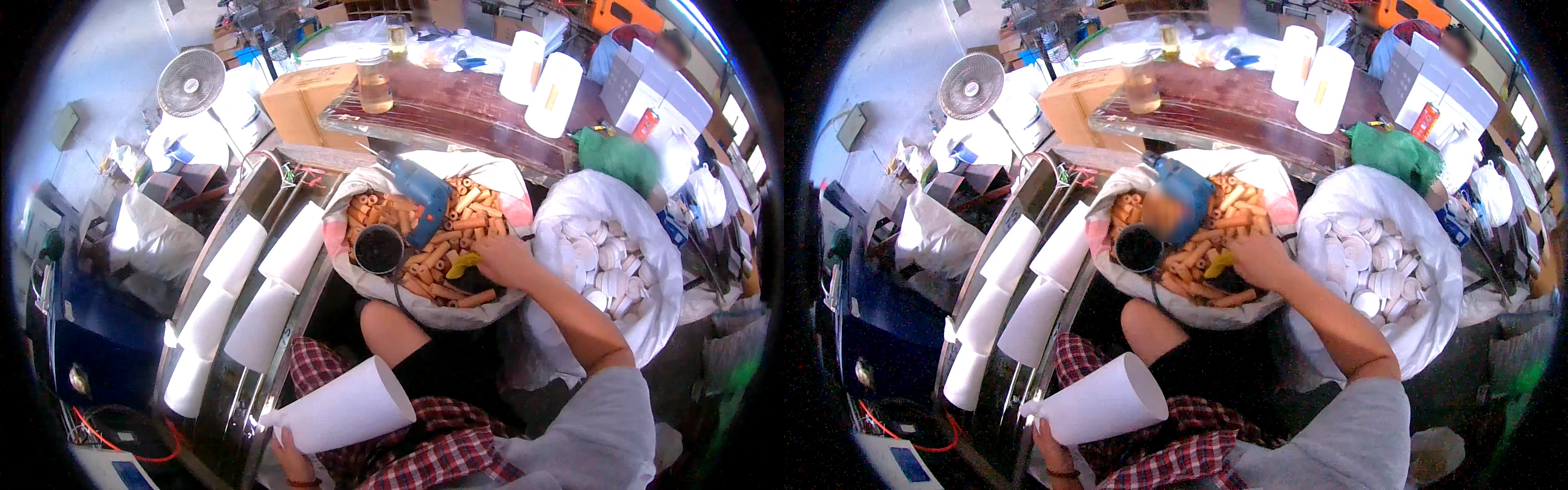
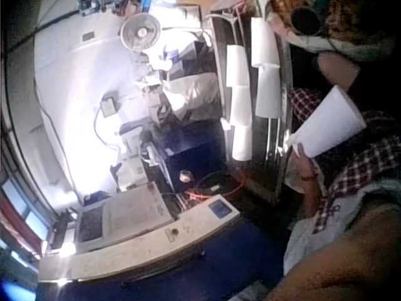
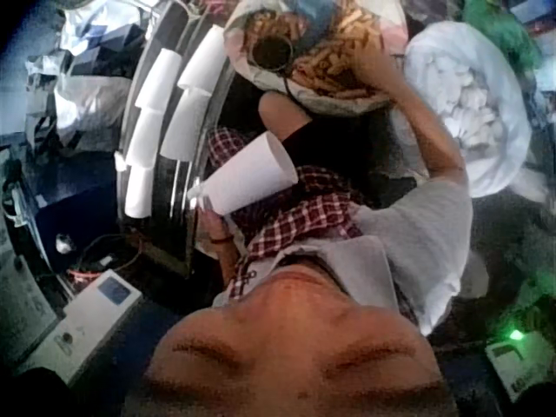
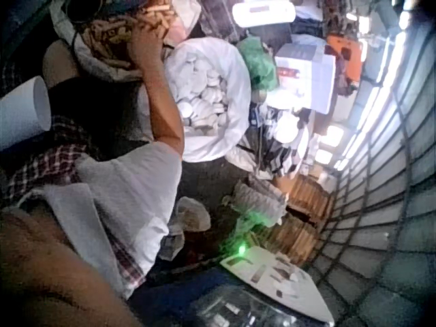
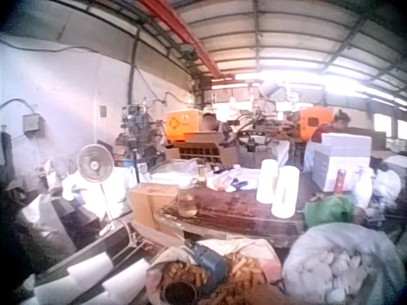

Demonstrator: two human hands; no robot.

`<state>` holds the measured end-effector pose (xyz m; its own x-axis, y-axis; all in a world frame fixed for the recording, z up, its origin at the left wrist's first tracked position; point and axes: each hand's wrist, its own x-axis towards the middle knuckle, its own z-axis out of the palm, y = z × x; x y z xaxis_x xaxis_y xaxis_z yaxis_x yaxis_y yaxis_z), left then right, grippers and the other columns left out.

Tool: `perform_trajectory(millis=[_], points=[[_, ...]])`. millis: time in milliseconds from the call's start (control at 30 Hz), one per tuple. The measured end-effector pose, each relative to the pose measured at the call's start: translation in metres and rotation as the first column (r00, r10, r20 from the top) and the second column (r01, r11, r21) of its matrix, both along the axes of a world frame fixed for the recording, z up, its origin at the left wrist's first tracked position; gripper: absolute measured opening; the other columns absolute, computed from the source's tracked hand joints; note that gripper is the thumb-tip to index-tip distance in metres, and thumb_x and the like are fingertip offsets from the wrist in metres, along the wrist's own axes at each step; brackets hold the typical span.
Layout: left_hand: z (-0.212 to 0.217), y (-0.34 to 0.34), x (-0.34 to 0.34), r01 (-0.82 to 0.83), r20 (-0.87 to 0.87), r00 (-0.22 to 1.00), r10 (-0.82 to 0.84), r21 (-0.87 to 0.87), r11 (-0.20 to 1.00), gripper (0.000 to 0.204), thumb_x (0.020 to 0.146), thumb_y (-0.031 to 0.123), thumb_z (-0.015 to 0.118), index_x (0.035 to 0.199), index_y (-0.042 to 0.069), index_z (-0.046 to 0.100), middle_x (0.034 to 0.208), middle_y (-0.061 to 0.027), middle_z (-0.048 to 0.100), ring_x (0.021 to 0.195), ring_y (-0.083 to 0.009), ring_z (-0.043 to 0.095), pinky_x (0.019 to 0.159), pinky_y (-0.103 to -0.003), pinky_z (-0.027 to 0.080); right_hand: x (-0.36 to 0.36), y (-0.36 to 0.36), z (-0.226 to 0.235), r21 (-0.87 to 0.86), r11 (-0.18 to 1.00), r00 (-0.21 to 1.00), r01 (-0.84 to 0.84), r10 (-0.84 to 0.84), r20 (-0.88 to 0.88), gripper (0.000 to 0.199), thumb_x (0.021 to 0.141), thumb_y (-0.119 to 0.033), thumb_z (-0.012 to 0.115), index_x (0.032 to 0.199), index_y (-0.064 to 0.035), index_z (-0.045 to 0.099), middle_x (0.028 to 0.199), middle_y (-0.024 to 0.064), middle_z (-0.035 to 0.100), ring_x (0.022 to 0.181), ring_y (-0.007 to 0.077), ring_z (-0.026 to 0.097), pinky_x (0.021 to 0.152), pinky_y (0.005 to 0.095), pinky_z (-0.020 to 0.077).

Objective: The person processes plastic conical parts by wiping them with a cloth, assembling smaller plastic pieces together, and drilling a hole into a plastic rod using a power drill.

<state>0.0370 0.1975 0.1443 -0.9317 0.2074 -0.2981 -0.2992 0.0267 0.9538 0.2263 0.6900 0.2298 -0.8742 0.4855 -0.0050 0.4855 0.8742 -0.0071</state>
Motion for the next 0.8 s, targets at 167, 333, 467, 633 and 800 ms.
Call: perform_trajectory(millis=[167,333,467,633,800], points=[[-0.032,-0.011,-0.032,-0.022,-0.160,0.987,-0.014,-0.221,0.975,0.048,0.087,0.020,0.059,0.124,-0.003,0.039,0.117,-0.0134,0.051,0.103,-0.0239,0.053,0.088,-0.037,0.044,-0.043,0.076,-0.067,0.191,0.966,0.980,0.177,-0.190,0.056,0.021,0.078,-0.023,0.057,0.092,-0.0097,0.065,0.090,0.0095,0.064,0.087,0.0252,0.062,0.068,0.0406,0.0502],[-0.039,-0.034,-0.040,0.158,-0.330,0.911,-0.246,-0.271,0.949,0.067,0.083,0.013,0.065,0.135,0.003,0.025,0.130,-0.0171,0.043,0.115,-0.0292,0.045,0.097,-0.041,0.037,-0.062,0.081,-0.065,0.274,0.960,0.975,0.054,-0.110,0.192,0.022,0.077,-0.021,0.057,0.092,-0.0105,0.069,0.092,0.0072,0.065,0.091,0.0238,0.061,0.073,0.0412,0.0485],[0.007,0.000,-0.038,0.304,-0.340,0.855,-0.391,-0.282,0.910,0.061,0.083,0.019,0.067,0.131,0.003,0.034,0.120,-0.0178,0.051,0.108,-0.0297,0.050,0.096,-0.041,0.038,-0.044,0.110,-0.099,0.293,0.935,0.935,0.200,-0.271,0.227,0.022,0.078,-0.024,0.059,0.094,-0.0115,0.069,0.093,0.0043,0.065,0.093,0.0232,0.061,0.080,0.0436,0.0448],[0.033,0.023,-0.031,0.124,-0.376,0.888,-0.266,-0.362,0.924,0.037,0.078,0.009,0.064,0.110,0.001,0.046,0.101,-0.0100,0.051,0.096,-0.0209,0.052,0.085,-0.035,0.043,-0.073,0.071,-0.043,0.154,0.983,0.978,0.102,-0.127,0.162,0.030,0.084,-0.031,0.056,0.108,-0.0139,0.060,0.086,0.0076,0.064,0.085,0.0272,0.064,0.068,0.0433,0.0485],[0.051,0.029,-0.037,0.248,-0.330,0.865,-0.377,-0.373,0.894,0.032,0.079,0.009,0.064,0.105,0.002,0.048,0.097,-0.0102,0.053,0.091,-0.0209,0.053,0.079,-0.035,0.044,-0.132,-0.048,0.041,-0.166,0.891,0.906,-0.422,0.407,-0.119,0.032,0.086,-0.034,0.055,0.113,-0.0160,0.054,0.089,0.0132,0.062,0.086,0.0301,0.062,0.072,0.0399,0.0498]])
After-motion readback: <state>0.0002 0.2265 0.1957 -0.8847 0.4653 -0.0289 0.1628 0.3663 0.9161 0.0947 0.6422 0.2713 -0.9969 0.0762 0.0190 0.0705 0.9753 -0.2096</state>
